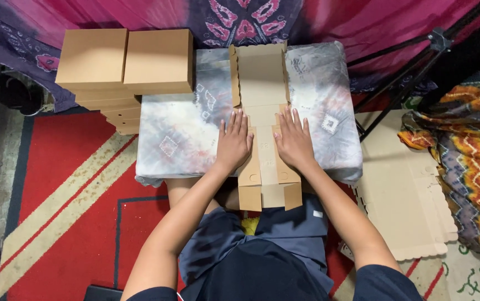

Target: The person assembles a flat cardboard box by folding and interlocking its flaps. They fold the side panels, tuck the tabs into slots, and close the top to form a finished box, then place it on a stack of similar boxes.

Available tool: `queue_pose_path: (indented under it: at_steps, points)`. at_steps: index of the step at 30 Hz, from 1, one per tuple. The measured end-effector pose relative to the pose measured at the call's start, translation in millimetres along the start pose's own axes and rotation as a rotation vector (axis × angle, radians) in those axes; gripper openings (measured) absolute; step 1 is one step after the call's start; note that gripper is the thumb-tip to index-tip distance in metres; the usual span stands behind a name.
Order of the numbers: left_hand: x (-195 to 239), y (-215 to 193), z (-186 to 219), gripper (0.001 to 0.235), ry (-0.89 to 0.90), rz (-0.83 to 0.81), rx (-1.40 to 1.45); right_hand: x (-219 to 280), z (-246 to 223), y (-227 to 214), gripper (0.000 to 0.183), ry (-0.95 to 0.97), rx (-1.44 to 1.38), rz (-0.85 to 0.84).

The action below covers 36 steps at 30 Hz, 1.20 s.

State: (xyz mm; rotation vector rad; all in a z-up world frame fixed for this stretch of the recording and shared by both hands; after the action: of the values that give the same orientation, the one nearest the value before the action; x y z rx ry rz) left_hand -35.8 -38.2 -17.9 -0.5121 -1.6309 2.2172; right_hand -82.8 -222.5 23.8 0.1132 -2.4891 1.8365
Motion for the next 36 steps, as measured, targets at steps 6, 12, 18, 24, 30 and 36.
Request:
queue_pose_path:
  at_steps: [6, 12, 18, 24, 30, 36]
  points:
    - [16, -28, 0, 0.055, 0.022, 0.098, 0.26, 11, 17, -5, 0.05, -0.226, -0.496, 0.31]
    - [89, -39, -19, 0.047, 0.427, 0.216, 0.072, 69, 75, 30, 0.039, -0.455, -0.251, 0.411]
    - [157, -58, 1, 0.073, 0.686, 0.161, -0.103, 151, 37, 13, 0.1, -0.475, -0.139, 0.099]
    - [160, -18, -11, 0.064, 0.608, 0.236, 0.001, 162, 48, 35, 0.075, -0.464, -0.17, 0.153]
    - [160, -2, -20, 0.047, 0.545, 0.296, 0.264, 160, 62, 50, 0.049, -0.54, -0.235, 0.34]
    - [154, -21, -5, 0.023, 0.265, 0.281, 0.585, 151, 51, 46, 0.032, -0.393, -0.547, 0.33]
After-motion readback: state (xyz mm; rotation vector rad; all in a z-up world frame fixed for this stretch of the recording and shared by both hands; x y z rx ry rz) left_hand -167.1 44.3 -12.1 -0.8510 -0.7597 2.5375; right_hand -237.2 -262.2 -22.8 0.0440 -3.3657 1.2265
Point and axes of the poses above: each hand's wrist, its own x-axis away from the middle knuckle, its own y-axis out of the palm, z = x × y, the point moved 3 cm from there along -x, towards the middle knuckle
